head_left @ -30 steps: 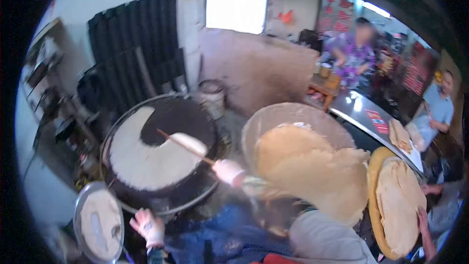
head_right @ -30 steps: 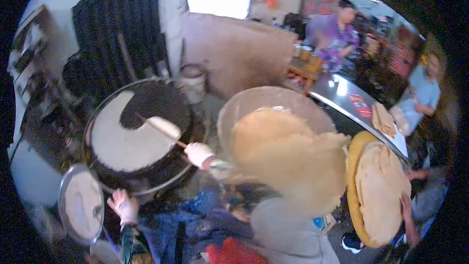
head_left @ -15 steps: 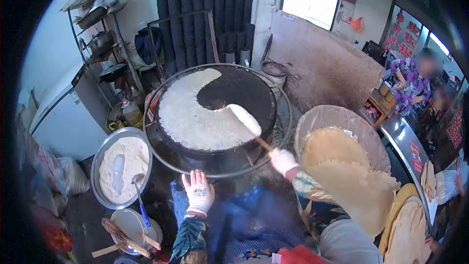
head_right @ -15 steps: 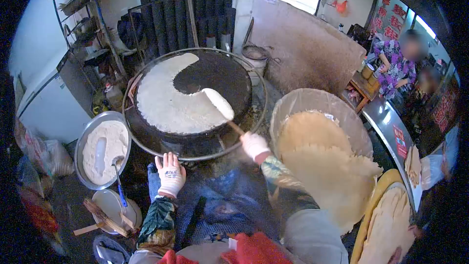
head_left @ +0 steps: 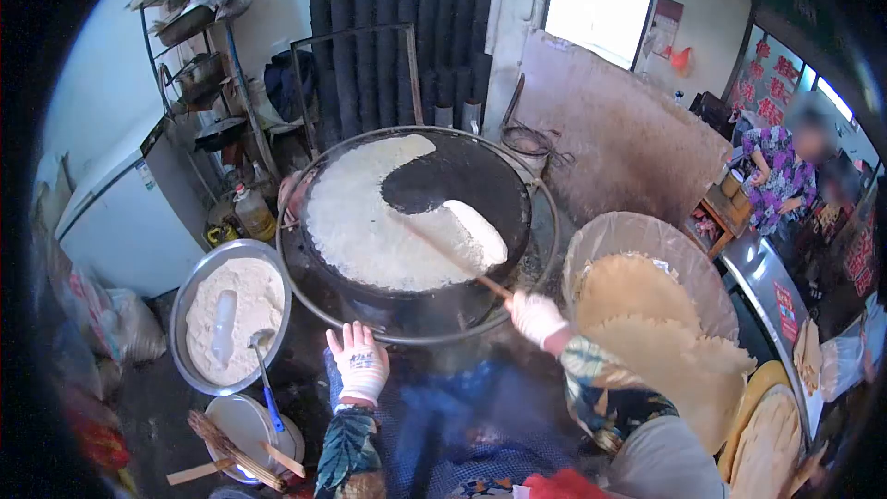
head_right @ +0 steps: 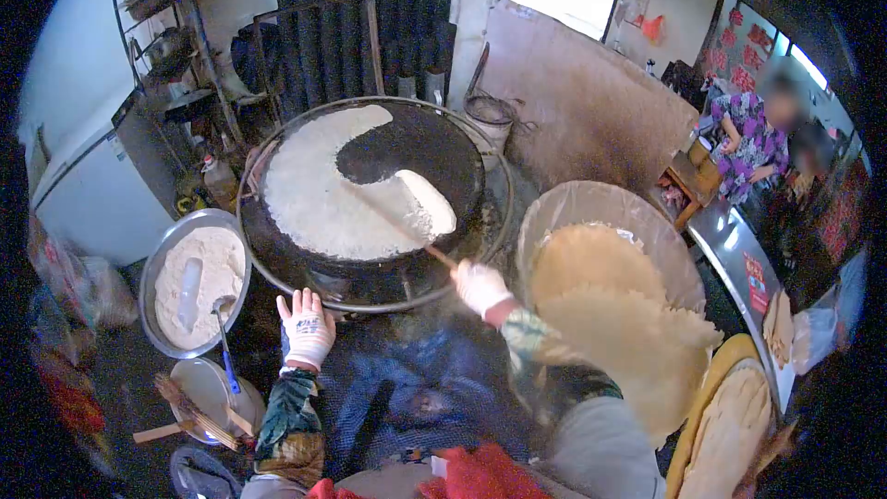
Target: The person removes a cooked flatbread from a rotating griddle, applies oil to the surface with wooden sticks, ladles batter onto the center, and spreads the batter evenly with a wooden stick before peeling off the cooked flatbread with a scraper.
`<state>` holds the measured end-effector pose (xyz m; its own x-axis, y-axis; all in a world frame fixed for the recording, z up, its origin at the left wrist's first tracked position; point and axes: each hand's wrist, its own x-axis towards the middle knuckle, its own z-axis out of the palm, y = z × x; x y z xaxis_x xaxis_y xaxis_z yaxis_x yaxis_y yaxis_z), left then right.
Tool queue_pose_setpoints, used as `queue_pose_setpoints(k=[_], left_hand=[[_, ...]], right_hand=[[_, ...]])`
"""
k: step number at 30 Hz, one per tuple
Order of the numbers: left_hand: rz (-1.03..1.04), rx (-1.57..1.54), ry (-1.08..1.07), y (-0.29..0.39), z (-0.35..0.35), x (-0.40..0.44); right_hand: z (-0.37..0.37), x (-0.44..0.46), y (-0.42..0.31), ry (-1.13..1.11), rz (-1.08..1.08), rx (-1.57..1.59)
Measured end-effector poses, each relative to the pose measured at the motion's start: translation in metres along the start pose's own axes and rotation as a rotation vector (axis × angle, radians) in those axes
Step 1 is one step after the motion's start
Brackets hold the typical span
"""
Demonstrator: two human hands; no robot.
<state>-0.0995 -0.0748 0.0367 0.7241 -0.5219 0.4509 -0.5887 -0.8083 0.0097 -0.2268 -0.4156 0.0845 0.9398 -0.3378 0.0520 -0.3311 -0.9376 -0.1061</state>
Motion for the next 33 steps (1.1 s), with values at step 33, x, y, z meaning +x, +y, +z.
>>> queue_pose_setpoints(k=[33], left_hand=[[0.135,0.064,-0.149,0.08,-0.007,-0.013]], right_hand=[[0.041,0.025,0.049,0.211,0.134,-0.054]])
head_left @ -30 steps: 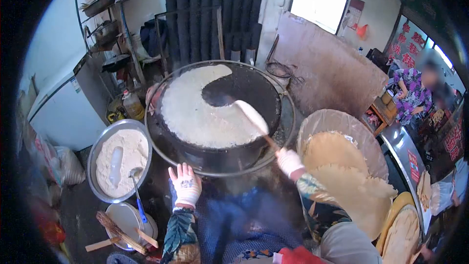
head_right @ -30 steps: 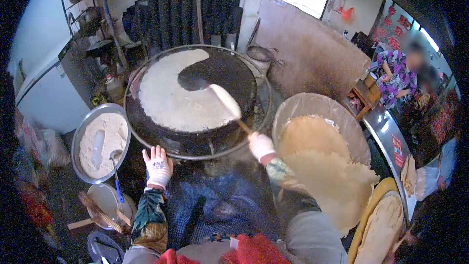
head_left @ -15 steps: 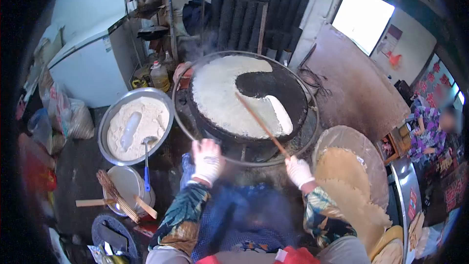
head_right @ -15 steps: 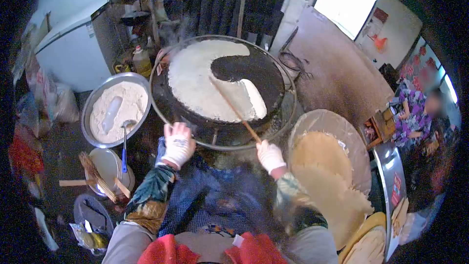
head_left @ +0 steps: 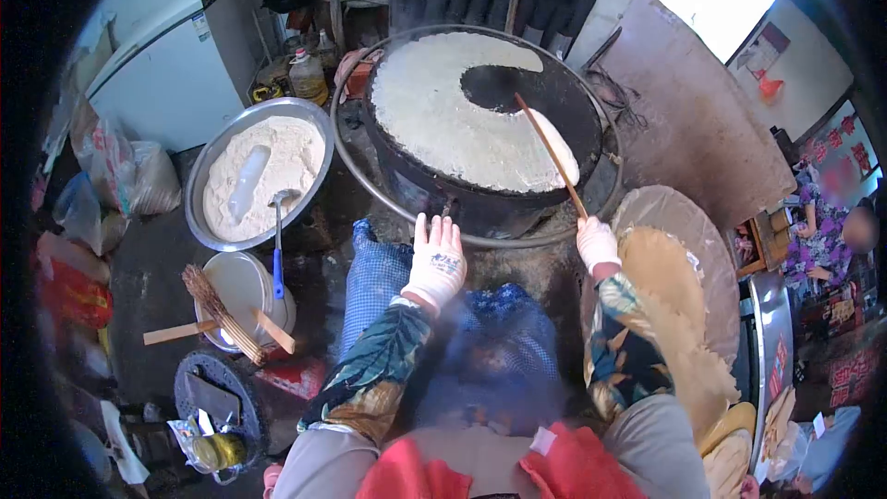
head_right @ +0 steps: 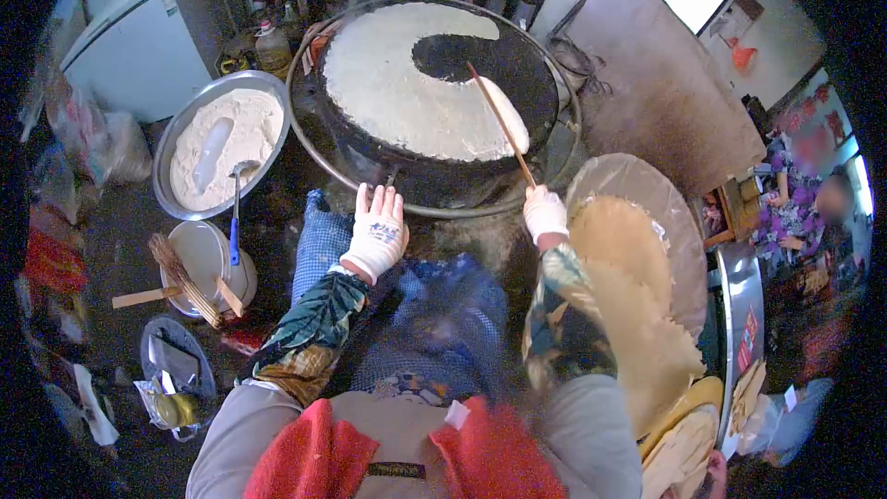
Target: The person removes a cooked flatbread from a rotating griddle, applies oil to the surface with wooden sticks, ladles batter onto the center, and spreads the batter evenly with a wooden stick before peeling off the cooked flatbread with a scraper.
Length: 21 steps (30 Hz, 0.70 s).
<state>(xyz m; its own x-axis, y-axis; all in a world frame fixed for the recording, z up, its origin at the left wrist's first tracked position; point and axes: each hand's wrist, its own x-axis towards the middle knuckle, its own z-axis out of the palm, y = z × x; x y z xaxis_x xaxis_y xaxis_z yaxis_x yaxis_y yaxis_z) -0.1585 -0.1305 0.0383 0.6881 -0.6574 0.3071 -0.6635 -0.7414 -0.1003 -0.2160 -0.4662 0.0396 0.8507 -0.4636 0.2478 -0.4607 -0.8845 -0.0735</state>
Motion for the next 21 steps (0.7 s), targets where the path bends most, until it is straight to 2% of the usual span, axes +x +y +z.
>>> queue_pose_setpoints(k=[4,5,6,8,10,14,15,17,18,20,21], left_hand=[[-0.042,-0.061,0.058,-0.013,0.013,-0.001],[-0.054,-0.05,0.07,-0.016,0.015,-0.001],[-0.068,-0.058,0.075,-0.019,0.015,-0.002],[-0.101,-0.065,0.088,-0.025,0.016,-0.003],[-0.092,-0.047,0.101,-0.033,0.014,-0.003],[-0.131,-0.076,0.061,-0.047,0.004,-0.002],[-0.149,-0.094,0.064,-0.051,0.007,-0.001],[-0.19,-0.147,0.07,-0.056,0.004,-0.001],[-0.158,-0.102,0.203,-0.061,0.013,-0.005],[-0.158,-0.106,0.146,-0.061,-0.035,0.004],[-0.145,-0.07,0.178,-0.067,-0.029,0.002]], right_hand=[[-0.029,-0.013,-0.031,-0.034,-0.105,0.047],[-0.027,-0.023,-0.036,-0.144,-0.165,-0.035],[-0.008,-0.025,-0.03,-0.193,-0.138,-0.046],[0.004,-0.011,-0.007,-0.155,0.014,-0.045],[0.002,0.006,-0.001,-0.02,-0.019,-0.042],[-0.017,-0.004,-0.03,-0.098,-0.099,0.055],[-0.019,-0.012,-0.037,-0.193,-0.114,-0.018],[-0.006,-0.004,-0.025,-0.145,0.013,0.034],[-0.007,0.005,-0.018,-0.101,0.09,0.074],[-0.054,0.01,-0.035,-0.285,-0.052,0.07],[-0.05,0.008,-0.042,-0.233,0.005,0.174]])
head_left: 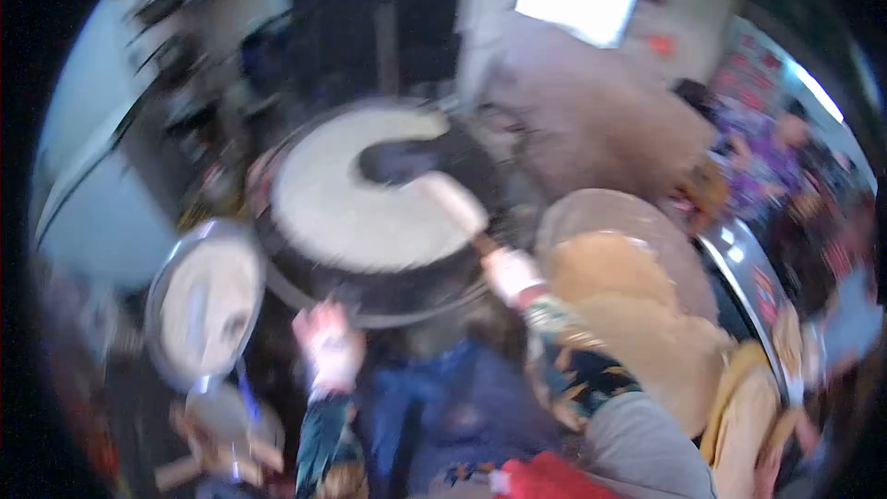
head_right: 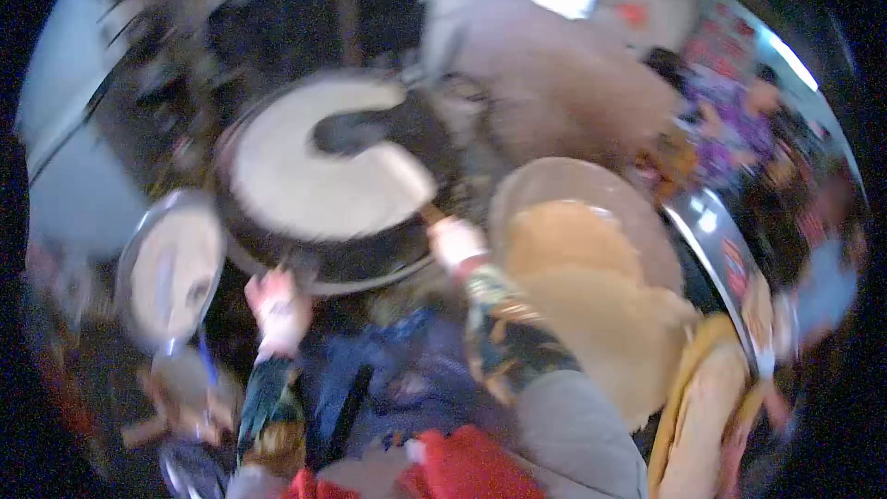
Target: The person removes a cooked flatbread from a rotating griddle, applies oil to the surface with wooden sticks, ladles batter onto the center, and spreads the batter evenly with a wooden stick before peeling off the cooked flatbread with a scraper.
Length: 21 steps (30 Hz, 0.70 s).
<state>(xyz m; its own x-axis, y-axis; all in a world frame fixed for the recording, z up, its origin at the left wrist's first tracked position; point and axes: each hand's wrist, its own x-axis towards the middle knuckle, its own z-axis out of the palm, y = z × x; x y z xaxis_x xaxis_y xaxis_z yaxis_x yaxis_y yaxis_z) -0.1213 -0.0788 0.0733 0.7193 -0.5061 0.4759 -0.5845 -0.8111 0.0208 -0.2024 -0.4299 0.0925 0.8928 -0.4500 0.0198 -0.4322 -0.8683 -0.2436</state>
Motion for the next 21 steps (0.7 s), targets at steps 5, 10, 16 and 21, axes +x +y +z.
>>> queue_pose_setpoints(k=[5,10,16,21], left_hand=[[-0.101,-0.011,-0.099,-0.035,0.048,-0.014],[-0.145,0.09,-0.202,-0.03,0.044,-0.008],[0.086,-0.112,-0.12,0.055,0.043,-0.029],[0.092,-0.055,-0.152,0.034,0.036,-0.026]], right_hand=[[0.022,-0.028,0.013,-0.012,0.042,0.078],[0.028,-0.008,0.014,0.08,-0.1,0.066],[0.015,-0.008,0.01,0.092,0.059,0.103],[0.014,-0.04,-0.005,-0.099,-0.24,0.068]])
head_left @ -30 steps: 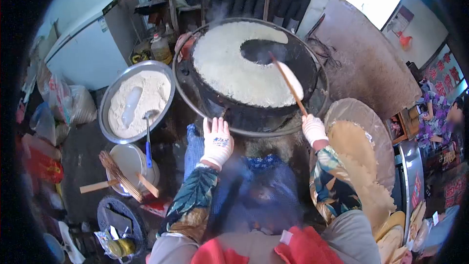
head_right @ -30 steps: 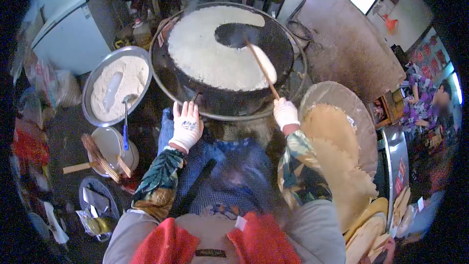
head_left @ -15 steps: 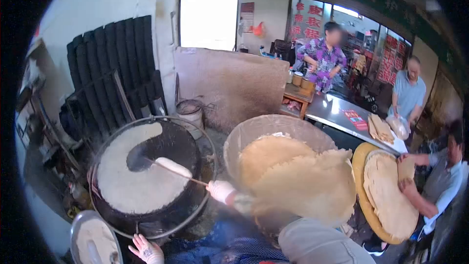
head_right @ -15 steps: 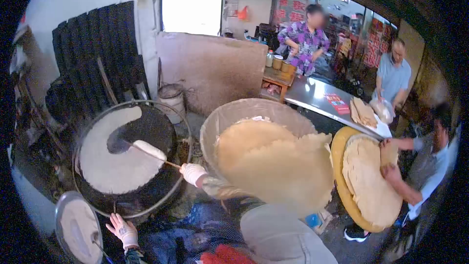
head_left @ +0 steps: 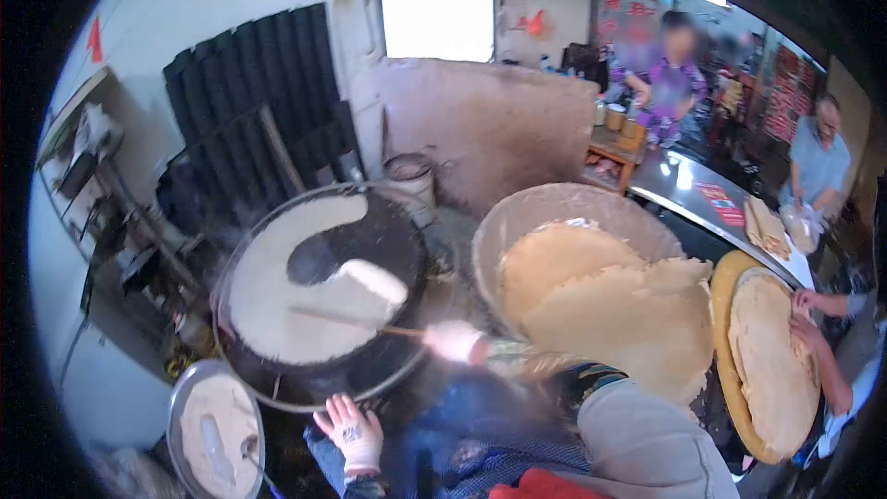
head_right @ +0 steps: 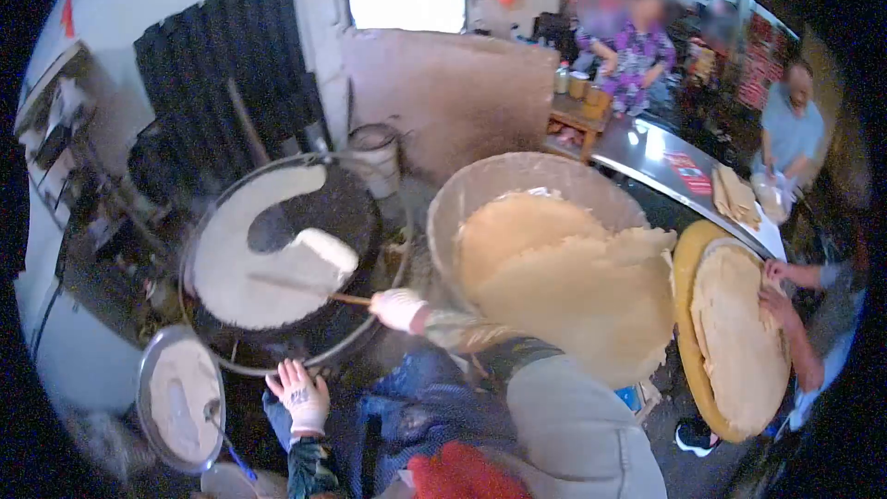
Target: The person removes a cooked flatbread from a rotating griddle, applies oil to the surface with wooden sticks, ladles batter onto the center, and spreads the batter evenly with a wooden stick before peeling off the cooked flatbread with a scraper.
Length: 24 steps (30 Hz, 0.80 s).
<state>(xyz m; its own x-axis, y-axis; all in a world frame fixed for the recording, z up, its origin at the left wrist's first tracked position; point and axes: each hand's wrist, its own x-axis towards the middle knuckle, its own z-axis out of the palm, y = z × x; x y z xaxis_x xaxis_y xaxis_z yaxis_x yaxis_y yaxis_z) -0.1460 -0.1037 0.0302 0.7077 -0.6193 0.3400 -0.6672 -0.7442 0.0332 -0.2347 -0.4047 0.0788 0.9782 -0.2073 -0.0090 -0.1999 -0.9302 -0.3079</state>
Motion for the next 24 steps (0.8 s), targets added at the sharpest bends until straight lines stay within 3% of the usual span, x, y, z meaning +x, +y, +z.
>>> queue_pose_setpoints(k=[1,2,3,5,8,10,12,13,18,20,23,24], left_hand=[[-0.01,0.001,-0.024,0.0,-0.007,0.0],[-0.014,0.001,-0.039,0.0,-0.013,0.003],[-0.007,0.018,-0.028,-0.004,-0.011,0.002],[0.006,0.042,-0.004,-0.012,-0.011,0.001],[-0.026,0.029,-0.014,-0.021,-0.015,0.001],[-0.038,0.085,0.007,-0.027,-0.006,0.003],[-0.069,0.086,-0.013,-0.03,-0.006,0.007],[-0.056,0.074,0.012,-0.032,-0.009,0.007],[-0.076,0.101,0.035,-0.047,-0.012,0.008],[-0.122,0.032,0.003,-0.045,-0.028,0.013],[-0.12,0.033,0.121,-0.069,0.008,0.01],[-0.173,0.038,0.042,-0.069,0.002,0.014]], right_hand=[[0.001,-0.006,0.006,0.03,0.027,-0.151],[0.017,0.004,0.029,0.203,0.097,-0.137],[0.007,0.013,0.036,0.152,0.184,-0.283],[0.003,0.031,0.037,0.174,0.318,-0.037],[-0.015,0.011,0.006,0.114,0.194,-0.069],[-0.004,0.019,0.019,-0.001,0.246,-0.116],[0.001,0.035,0.038,0.103,0.389,-0.039],[-0.003,0.039,0.032,0.155,0.353,-0.036],[0.02,0.028,0.02,-0.014,0.203,-0.076],[-0.004,0.022,0.022,0.102,0.356,0.063],[-0.018,0.03,0.022,0.172,0.168,-0.115],[-0.011,0.031,0.021,0.217,0.044,-0.241]])
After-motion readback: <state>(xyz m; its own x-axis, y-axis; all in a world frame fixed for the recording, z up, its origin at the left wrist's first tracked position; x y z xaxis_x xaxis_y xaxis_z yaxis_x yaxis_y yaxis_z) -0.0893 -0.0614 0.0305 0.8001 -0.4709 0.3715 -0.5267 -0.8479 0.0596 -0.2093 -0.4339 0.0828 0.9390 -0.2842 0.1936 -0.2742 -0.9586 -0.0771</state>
